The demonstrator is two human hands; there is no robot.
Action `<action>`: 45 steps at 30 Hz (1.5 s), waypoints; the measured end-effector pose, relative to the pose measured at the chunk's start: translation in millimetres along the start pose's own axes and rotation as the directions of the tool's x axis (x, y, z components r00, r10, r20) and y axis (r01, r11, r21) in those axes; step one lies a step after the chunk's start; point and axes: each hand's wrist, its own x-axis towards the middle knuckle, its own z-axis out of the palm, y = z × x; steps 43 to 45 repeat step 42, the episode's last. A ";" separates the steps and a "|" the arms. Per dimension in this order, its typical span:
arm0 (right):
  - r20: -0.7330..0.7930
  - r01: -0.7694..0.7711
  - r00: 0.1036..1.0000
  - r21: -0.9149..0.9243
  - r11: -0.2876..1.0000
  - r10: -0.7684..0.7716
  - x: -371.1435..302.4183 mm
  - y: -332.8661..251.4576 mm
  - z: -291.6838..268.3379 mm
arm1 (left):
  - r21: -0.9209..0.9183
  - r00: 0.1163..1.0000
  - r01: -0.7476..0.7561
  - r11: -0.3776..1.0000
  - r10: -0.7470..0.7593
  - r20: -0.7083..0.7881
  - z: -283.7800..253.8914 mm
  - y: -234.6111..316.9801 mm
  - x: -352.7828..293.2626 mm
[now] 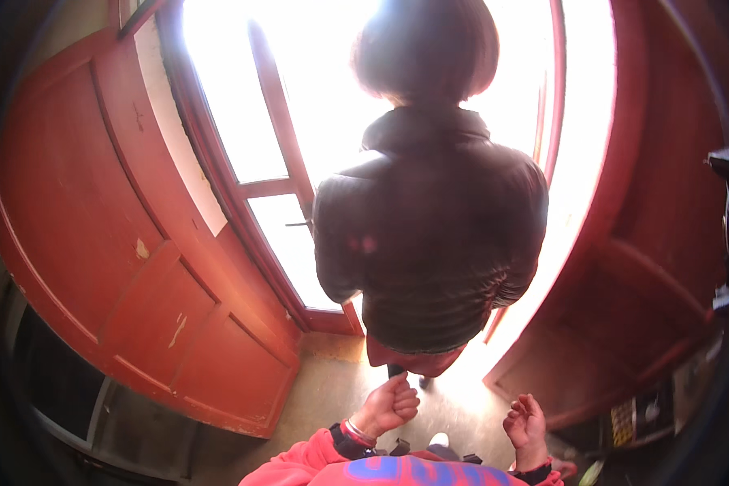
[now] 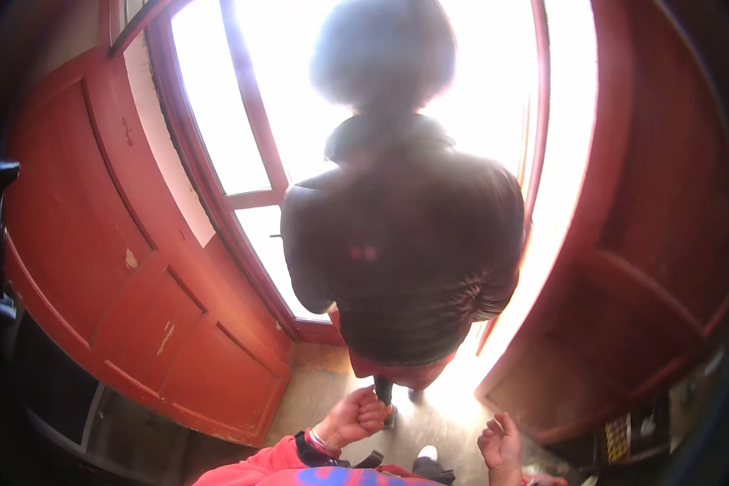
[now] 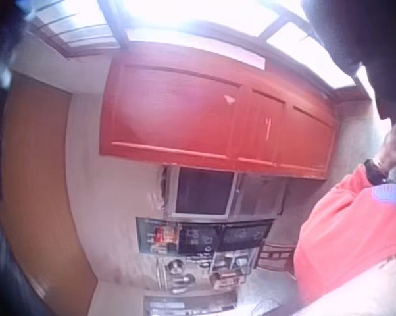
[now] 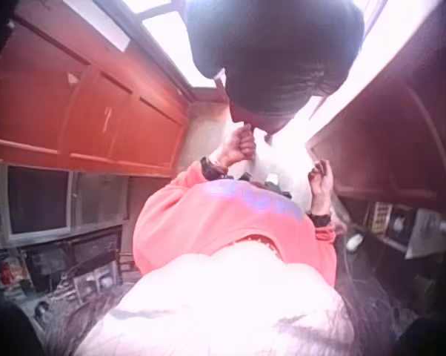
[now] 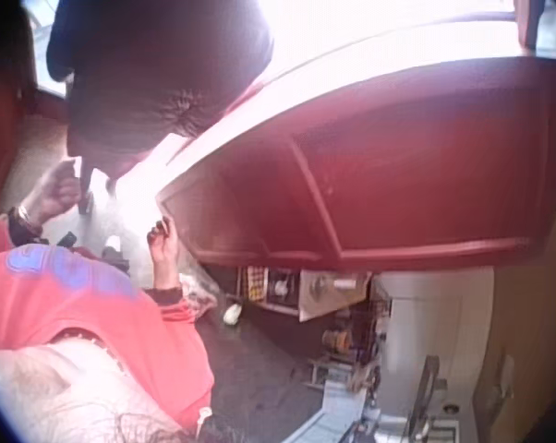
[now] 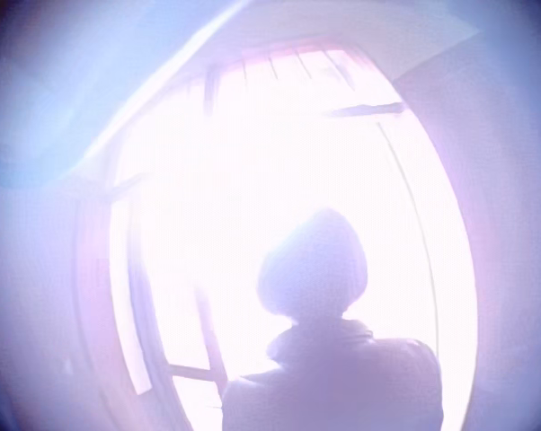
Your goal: The person pours water from a white bucket into a large metal basin containing clothes, then uses a light blue basin to scoop and transfer wet garments from the metal basin. The person handles several pieces of clothing and places them into the blue basin before moving indoors.
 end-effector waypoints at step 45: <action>0.330 0.276 0.647 -0.942 0.193 0.687 927.4 97.1 744.4 | 0.249 0.758 -0.546 0.800 0.598 -0.259 109.0 939.1 500.7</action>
